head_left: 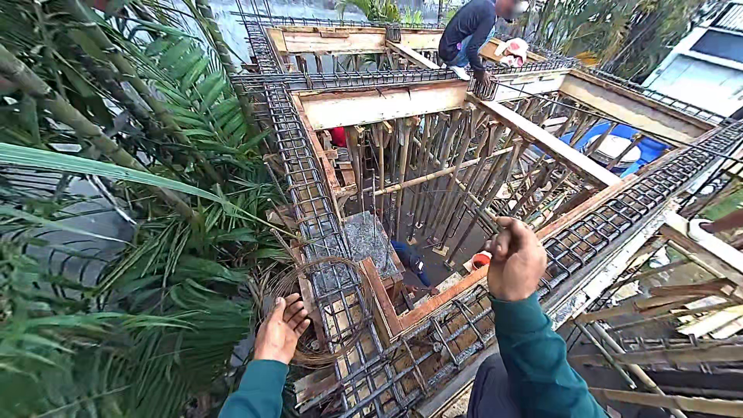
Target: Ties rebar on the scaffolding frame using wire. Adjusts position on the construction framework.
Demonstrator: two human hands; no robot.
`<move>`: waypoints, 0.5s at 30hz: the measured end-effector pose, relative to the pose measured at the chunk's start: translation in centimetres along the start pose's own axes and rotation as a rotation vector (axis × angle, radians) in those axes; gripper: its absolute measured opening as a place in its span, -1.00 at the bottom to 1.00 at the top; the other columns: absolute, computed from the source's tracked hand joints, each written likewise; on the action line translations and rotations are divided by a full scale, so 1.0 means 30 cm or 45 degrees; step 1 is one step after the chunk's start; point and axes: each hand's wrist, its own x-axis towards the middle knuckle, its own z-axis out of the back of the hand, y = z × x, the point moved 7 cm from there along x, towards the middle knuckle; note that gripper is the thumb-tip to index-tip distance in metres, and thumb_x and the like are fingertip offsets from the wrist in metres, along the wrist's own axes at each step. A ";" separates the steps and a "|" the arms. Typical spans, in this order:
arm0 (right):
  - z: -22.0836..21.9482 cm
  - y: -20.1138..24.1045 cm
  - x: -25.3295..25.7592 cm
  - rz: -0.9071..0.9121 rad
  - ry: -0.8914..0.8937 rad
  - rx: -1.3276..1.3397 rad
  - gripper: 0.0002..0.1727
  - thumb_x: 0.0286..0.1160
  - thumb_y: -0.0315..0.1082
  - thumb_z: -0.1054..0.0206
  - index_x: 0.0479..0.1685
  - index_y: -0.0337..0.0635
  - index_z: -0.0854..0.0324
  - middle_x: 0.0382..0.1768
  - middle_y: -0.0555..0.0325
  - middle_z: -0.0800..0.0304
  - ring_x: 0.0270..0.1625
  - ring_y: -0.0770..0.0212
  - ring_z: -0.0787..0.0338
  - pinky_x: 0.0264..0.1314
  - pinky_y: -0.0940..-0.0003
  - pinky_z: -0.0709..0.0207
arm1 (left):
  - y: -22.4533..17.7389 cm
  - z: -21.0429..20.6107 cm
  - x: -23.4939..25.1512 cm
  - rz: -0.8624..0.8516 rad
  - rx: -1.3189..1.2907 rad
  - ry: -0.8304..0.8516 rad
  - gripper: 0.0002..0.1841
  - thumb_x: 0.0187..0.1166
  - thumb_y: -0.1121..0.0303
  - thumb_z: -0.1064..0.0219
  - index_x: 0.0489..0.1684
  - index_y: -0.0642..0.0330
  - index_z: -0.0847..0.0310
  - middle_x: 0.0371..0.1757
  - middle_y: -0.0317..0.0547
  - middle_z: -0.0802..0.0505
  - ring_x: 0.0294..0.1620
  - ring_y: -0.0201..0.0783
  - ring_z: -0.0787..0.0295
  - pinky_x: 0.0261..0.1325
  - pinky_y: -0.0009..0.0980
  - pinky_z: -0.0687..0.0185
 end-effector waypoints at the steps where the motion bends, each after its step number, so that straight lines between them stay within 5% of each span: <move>1: 0.008 0.018 0.001 0.019 -0.003 0.017 -0.46 0.89 -0.29 0.23 -0.30 -0.17 -0.71 -0.84 0.43 -0.35 -0.80 0.49 -0.34 -0.65 0.55 -0.38 | -0.002 0.002 0.004 -0.004 0.012 -0.019 -0.54 0.94 0.02 0.25 0.09 0.02 -0.59 -0.39 -0.38 -0.78 -0.47 -0.43 -0.74 -0.34 -0.45 -0.72; 7: 0.023 0.048 -0.004 -0.037 0.030 0.095 -0.43 0.87 -0.29 0.25 -0.38 -0.17 -0.69 -0.90 0.44 -0.21 -0.87 0.50 -0.20 -0.76 0.57 -0.20 | -0.003 0.005 0.001 0.071 0.123 -0.083 -0.45 0.93 -0.05 0.27 0.05 0.10 -0.62 -0.41 -0.29 -0.79 -0.51 -0.35 -0.73 -0.39 -0.38 -0.69; 15: 0.072 0.187 0.005 0.221 -0.048 0.033 -0.47 0.92 -0.23 0.36 -0.20 -0.06 -0.59 -0.85 0.46 -0.32 -0.84 0.48 -0.28 -0.74 0.54 -0.31 | -0.003 0.044 0.023 0.087 0.208 -0.210 -0.42 0.92 -0.09 0.26 0.02 0.13 -0.63 -0.39 -0.25 -0.78 -0.50 -0.32 -0.71 -0.39 -0.34 -0.65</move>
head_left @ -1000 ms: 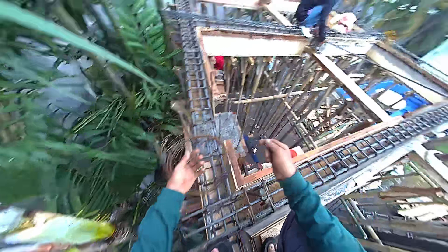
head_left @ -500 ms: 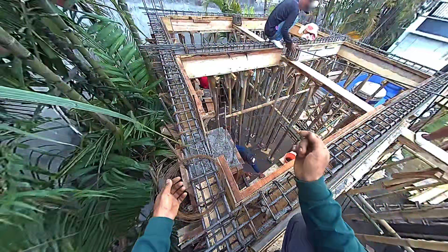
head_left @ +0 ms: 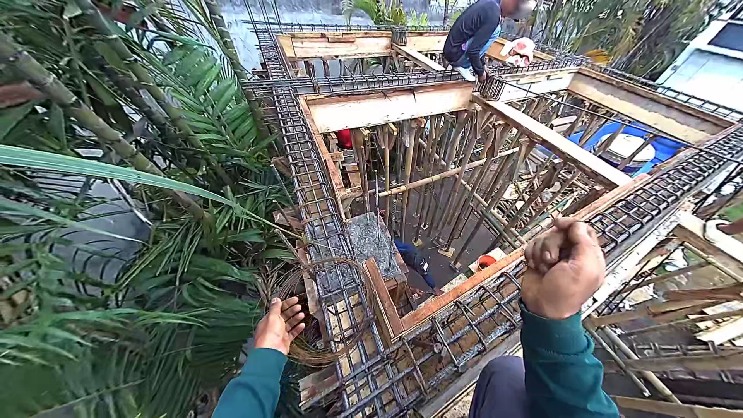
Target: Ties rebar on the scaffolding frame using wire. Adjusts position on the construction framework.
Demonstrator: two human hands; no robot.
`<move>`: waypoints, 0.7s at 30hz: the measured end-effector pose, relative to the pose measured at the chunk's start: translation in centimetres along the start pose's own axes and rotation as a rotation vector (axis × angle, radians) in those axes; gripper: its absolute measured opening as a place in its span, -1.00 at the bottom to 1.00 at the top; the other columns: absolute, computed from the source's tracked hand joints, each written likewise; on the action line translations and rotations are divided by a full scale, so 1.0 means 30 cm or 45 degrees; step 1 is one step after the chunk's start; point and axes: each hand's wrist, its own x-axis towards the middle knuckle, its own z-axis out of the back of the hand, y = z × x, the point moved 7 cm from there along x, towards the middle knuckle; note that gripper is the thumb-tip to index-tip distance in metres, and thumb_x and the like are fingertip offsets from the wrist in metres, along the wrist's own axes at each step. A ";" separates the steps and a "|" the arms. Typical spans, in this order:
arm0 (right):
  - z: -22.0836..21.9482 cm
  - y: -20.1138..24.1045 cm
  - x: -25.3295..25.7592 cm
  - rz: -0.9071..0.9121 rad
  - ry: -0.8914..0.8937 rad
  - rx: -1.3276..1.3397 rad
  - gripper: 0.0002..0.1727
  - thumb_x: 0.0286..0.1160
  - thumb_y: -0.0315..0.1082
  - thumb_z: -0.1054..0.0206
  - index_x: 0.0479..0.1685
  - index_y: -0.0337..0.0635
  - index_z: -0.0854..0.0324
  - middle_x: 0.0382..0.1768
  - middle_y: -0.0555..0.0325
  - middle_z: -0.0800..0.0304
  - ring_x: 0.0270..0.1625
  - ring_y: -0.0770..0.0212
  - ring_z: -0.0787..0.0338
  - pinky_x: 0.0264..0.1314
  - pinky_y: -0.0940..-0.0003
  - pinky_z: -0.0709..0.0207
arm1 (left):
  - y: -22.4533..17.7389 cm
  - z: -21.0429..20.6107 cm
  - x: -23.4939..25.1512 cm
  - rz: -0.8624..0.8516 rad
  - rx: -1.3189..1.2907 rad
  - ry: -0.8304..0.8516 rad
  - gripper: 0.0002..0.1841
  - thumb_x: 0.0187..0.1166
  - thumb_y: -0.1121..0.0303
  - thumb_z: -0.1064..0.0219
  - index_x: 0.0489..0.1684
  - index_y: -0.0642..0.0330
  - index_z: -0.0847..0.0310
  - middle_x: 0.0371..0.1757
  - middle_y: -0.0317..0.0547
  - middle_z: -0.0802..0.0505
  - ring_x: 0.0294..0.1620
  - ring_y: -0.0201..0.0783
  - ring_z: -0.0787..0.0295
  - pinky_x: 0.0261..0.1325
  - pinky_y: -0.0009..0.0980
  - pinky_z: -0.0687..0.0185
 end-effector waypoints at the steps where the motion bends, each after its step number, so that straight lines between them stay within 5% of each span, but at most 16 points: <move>1: -0.009 -0.016 -0.014 -0.036 0.058 -0.032 -0.48 0.91 -0.22 0.34 -0.19 -0.04 -0.60 -0.84 0.48 -0.34 -0.83 0.49 -0.30 -0.73 0.55 -0.33 | 0.004 0.000 -0.003 0.021 0.028 0.015 -0.37 0.90 -0.15 0.29 0.03 0.13 -0.63 -0.37 -0.24 -0.78 -0.48 -0.31 -0.71 -0.36 -0.32 -0.66; 7: -0.104 -0.097 -0.151 -0.184 0.411 -0.043 -0.57 0.81 -0.32 0.16 -0.19 -0.14 -0.69 -0.83 0.48 -0.27 -0.79 0.55 -0.24 -0.68 0.60 -0.23 | -0.010 -0.132 -0.175 0.063 0.257 0.312 -0.17 0.84 -0.27 0.48 0.07 0.21 -0.66 -0.33 -0.14 -0.84 -0.41 -0.22 -0.79 -0.31 -0.26 -0.71; 10: -0.125 -0.061 -0.172 -0.106 0.501 -0.012 -0.63 0.76 -0.37 0.04 -0.22 -0.18 -0.73 -0.79 0.48 -0.30 -0.75 0.55 -0.26 -0.64 0.62 -0.24 | -0.060 -0.192 -0.300 -0.082 0.374 0.414 -0.41 0.94 -0.01 0.22 0.03 0.26 -0.68 -0.33 -0.15 -0.82 -0.42 -0.28 -0.79 -0.35 -0.36 -0.73; 13: -0.121 -0.039 -0.165 -0.113 0.504 0.033 -0.62 0.74 -0.39 0.07 -0.25 -0.18 -0.71 -0.79 0.47 -0.30 -0.76 0.55 -0.26 -0.65 0.63 -0.24 | -0.159 -0.186 -0.391 -0.496 0.441 0.274 -0.64 0.89 0.21 -0.04 0.02 0.28 -0.70 -0.33 -0.21 -0.80 -0.38 -0.38 -0.77 -0.29 -0.44 -0.72; 17: -0.116 -0.037 -0.174 -0.148 0.536 0.063 -0.61 0.76 -0.38 0.08 -0.23 -0.20 -0.71 -0.79 0.45 -0.30 -0.76 0.54 -0.26 -0.65 0.62 -0.24 | -0.267 -0.152 -0.444 -0.936 0.420 0.131 -0.66 0.69 0.21 -0.23 0.22 0.27 -0.63 0.01 -0.15 -0.79 -0.05 -0.45 -0.74 -0.02 -0.45 -0.68; 21: -0.150 -0.036 -0.213 -0.170 0.709 0.068 -0.62 0.76 -0.38 0.04 -0.21 -0.25 -0.75 -0.77 0.47 -0.31 -0.74 0.57 -0.24 -0.64 0.64 -0.21 | -0.278 -0.166 -0.423 -0.992 0.430 0.245 -0.29 0.51 0.01 -0.30 0.63 0.25 -0.40 0.58 0.10 -0.59 0.52 -0.17 -0.58 0.43 -0.24 -0.57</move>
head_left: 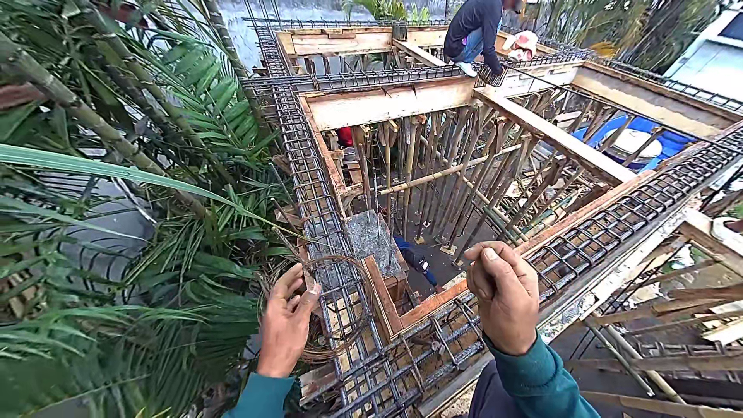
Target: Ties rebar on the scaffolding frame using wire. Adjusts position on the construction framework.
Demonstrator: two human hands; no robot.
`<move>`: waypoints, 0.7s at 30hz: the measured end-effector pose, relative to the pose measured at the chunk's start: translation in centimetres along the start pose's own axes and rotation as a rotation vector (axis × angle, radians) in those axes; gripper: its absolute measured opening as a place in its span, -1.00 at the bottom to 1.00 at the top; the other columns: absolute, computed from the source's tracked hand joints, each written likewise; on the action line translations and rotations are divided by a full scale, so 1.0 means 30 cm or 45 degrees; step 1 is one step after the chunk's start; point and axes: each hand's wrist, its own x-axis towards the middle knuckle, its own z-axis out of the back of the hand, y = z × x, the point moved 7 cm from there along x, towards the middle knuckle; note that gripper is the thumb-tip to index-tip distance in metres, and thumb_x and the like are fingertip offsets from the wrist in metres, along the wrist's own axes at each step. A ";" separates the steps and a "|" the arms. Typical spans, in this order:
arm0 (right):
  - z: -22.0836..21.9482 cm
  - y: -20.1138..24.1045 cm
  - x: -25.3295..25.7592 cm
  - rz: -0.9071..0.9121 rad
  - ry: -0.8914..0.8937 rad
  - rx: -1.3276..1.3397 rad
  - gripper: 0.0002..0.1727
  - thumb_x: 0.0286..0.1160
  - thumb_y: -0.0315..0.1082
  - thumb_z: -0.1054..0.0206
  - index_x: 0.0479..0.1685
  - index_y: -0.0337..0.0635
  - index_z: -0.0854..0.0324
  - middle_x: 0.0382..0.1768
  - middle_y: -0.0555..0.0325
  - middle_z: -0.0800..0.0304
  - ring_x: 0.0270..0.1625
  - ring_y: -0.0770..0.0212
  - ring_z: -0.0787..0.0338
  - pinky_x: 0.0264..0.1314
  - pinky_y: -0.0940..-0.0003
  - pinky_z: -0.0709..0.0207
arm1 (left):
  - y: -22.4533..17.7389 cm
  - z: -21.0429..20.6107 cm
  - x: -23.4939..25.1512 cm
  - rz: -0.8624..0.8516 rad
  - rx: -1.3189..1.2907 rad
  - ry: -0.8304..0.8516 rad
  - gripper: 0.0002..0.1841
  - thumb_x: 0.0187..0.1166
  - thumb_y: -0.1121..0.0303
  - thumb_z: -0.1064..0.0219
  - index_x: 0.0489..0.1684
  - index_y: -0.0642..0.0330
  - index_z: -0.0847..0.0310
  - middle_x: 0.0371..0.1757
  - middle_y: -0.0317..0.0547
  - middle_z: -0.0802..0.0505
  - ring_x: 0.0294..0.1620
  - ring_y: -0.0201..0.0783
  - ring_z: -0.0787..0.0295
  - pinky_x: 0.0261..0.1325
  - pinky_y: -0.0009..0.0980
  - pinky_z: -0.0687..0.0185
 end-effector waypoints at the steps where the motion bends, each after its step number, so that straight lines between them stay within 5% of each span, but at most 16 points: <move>1: -0.018 -0.005 -0.006 -0.031 0.060 0.023 -0.62 0.76 -0.39 0.03 -0.20 -0.26 -0.76 -0.75 0.48 -0.33 -0.72 0.58 -0.26 -0.63 0.66 -0.22 | 0.008 -0.012 0.003 0.004 -0.013 0.045 -0.19 0.46 -0.06 -0.32 0.69 0.25 -0.33 0.66 0.14 -0.53 0.62 -0.08 -0.49 0.52 -0.14 -0.50; 3: -0.055 -0.022 -0.019 -0.140 0.165 0.089 -0.62 0.76 -0.38 0.03 -0.18 -0.27 -0.75 -0.76 0.49 -0.34 -0.72 0.59 -0.26 -0.63 0.66 -0.21 | 0.011 -0.045 -0.002 0.029 -0.053 0.143 -0.06 0.42 -0.13 -0.33 0.79 0.27 -0.17 0.72 0.18 -0.45 0.70 -0.02 -0.40 0.62 -0.09 -0.42; 5: -0.082 -0.034 -0.031 -0.244 0.239 0.138 -0.63 0.76 -0.38 0.04 -0.18 -0.26 -0.74 -0.77 0.51 -0.31 -0.74 0.60 -0.26 -0.65 0.65 -0.21 | 0.008 -0.085 -0.022 0.070 -0.149 0.253 -0.10 0.49 -0.07 -0.30 0.78 0.31 -0.14 0.65 0.12 -0.54 0.62 -0.11 -0.51 0.57 -0.15 -0.48; 8: -0.093 -0.046 -0.033 -0.347 0.252 0.174 -0.62 0.75 -0.37 0.05 -0.20 -0.24 -0.73 -0.79 0.51 -0.29 -0.76 0.59 -0.24 -0.68 0.65 -0.18 | 0.011 -0.155 -0.080 0.189 -0.345 0.389 -0.57 0.81 0.20 0.03 0.31 0.32 -0.60 -0.02 -0.12 -0.91 -0.01 -0.27 -0.89 0.14 -0.30 -0.81; 11: -0.070 -0.071 -0.023 -0.504 0.163 0.260 -0.58 0.76 -0.34 0.09 -0.21 -0.26 -0.73 -0.83 0.46 -0.26 -0.82 0.57 -0.21 -0.74 0.63 -0.14 | 0.032 -0.220 -0.162 0.413 -0.476 0.468 -0.51 0.91 0.30 0.23 -0.07 0.32 -0.71 -0.52 -0.31 -0.77 -0.52 -0.39 -0.75 -0.27 -0.44 -0.80; 21: -0.065 -0.129 -0.024 -0.678 0.116 0.351 -0.56 0.82 -0.31 0.12 -0.12 -0.33 -0.70 -0.80 0.39 -0.31 -0.82 0.53 -0.25 -0.75 0.63 -0.19 | 0.078 -0.288 -0.285 0.564 -0.560 0.585 -0.47 0.91 0.30 0.27 -0.07 0.32 -0.74 -0.65 -0.35 -0.66 -0.67 -0.45 -0.60 -0.45 -0.52 -0.68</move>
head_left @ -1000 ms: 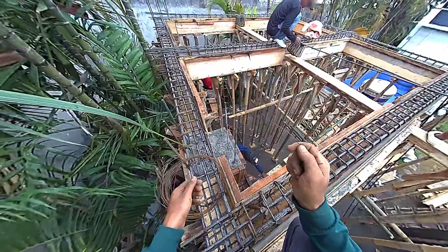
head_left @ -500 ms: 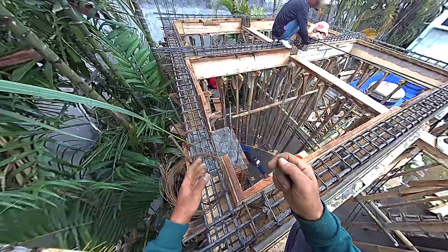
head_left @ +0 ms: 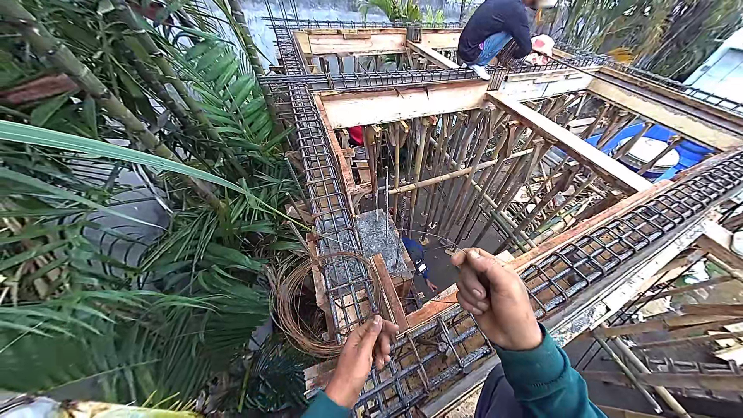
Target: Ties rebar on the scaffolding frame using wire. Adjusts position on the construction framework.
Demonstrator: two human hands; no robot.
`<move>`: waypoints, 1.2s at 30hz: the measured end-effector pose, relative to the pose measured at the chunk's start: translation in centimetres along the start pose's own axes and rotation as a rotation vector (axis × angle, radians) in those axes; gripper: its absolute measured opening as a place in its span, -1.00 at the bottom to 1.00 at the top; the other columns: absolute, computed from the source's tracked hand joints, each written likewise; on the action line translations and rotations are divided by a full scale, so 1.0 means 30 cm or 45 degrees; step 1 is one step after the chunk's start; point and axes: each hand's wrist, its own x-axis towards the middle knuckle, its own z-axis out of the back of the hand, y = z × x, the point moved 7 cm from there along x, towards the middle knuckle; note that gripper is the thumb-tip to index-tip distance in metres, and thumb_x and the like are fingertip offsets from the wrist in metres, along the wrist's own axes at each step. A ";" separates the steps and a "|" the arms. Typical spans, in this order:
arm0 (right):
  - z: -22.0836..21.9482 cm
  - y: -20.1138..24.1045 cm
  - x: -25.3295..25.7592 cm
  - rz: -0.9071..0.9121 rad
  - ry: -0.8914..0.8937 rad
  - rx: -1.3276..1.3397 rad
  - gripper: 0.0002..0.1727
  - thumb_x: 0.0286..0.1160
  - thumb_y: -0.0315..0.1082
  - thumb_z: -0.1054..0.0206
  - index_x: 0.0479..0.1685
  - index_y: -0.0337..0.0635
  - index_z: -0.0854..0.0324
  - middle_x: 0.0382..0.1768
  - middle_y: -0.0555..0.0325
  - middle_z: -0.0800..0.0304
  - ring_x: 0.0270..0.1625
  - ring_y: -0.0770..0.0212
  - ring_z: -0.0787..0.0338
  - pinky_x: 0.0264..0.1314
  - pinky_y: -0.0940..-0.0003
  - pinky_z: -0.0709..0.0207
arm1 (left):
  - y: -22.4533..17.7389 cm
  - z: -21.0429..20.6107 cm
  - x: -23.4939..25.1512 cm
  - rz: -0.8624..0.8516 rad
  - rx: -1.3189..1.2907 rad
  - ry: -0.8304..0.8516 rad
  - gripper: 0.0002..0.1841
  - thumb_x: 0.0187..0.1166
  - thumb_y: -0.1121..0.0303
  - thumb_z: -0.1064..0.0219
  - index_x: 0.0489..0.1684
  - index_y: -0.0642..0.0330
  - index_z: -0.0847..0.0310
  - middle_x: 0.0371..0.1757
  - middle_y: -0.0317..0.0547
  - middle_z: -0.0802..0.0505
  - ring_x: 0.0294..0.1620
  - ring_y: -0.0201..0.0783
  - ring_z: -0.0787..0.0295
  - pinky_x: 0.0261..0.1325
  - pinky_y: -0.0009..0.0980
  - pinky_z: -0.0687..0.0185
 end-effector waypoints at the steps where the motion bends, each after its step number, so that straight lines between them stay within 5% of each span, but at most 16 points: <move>1: -0.005 -0.007 0.001 -0.003 0.004 -0.019 -0.56 0.82 -0.32 0.13 -0.11 -0.34 -0.70 -0.80 0.39 -0.31 -0.82 0.53 -0.25 -0.75 0.63 -0.19 | -0.001 -0.009 -0.002 -0.001 0.014 0.021 -0.47 0.91 0.30 0.27 -0.06 0.32 -0.74 -0.64 -0.35 -0.67 -0.65 -0.45 -0.60 -0.45 -0.54 -0.66; 36: -0.003 -0.006 0.000 0.075 -0.012 -0.258 -0.62 0.78 -0.36 0.06 -0.15 -0.31 -0.71 -0.80 0.42 -0.31 -0.80 0.54 -0.26 -0.72 0.63 -0.21 | 0.059 0.015 0.011 0.069 0.060 -0.030 -0.47 0.93 0.31 0.26 -0.04 0.34 -0.74 -0.64 -0.31 -0.65 -0.64 -0.42 -0.61 -0.41 -0.50 -0.68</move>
